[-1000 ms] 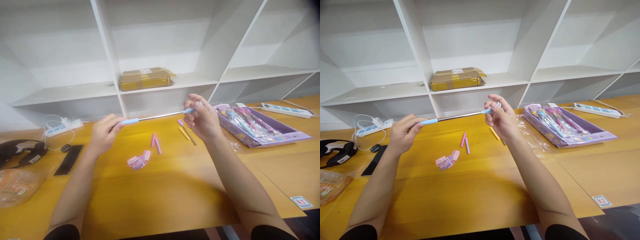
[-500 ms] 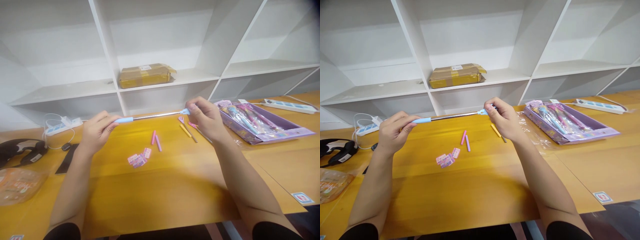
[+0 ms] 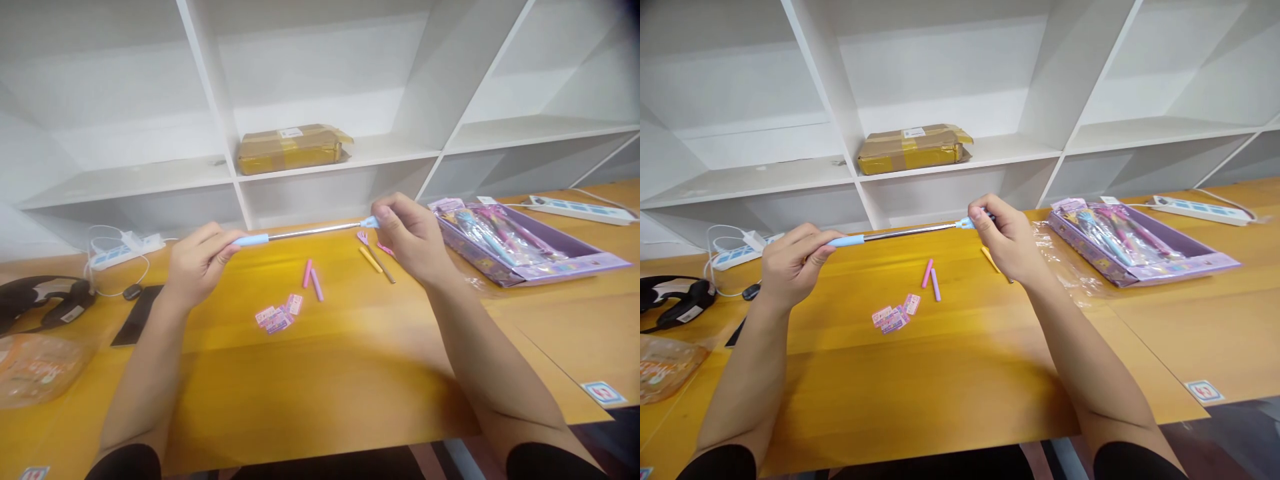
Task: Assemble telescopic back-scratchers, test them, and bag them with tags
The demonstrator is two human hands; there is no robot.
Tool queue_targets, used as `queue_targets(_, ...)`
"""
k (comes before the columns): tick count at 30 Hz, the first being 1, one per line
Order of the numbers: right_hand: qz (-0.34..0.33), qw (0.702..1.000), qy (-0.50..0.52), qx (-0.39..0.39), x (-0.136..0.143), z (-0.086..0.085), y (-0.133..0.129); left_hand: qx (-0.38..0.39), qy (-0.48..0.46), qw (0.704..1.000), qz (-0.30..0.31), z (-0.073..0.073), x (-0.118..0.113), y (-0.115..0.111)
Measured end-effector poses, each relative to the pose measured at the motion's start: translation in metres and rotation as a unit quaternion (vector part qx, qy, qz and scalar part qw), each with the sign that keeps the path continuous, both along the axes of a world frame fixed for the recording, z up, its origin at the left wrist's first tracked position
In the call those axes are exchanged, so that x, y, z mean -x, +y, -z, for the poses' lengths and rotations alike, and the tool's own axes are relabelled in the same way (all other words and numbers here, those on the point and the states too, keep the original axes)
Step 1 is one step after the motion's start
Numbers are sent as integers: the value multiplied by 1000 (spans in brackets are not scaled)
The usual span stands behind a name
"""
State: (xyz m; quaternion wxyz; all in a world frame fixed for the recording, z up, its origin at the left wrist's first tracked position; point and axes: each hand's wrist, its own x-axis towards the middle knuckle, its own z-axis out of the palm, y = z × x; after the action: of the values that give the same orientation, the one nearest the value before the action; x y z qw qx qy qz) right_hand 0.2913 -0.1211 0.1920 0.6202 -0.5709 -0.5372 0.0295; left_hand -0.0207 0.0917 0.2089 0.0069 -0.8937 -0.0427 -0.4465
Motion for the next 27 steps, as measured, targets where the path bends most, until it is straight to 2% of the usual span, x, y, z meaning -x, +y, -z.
queue_targets(20, -24, 999, 22, 12, 0, 7, 3, 5, 7, 1000, -1, 5, -5, -5)
queue_targets(27, -22, 1000, 6, 18, 3, 8, 6, -15, 10, 1000, 11, 6, -10, -10)
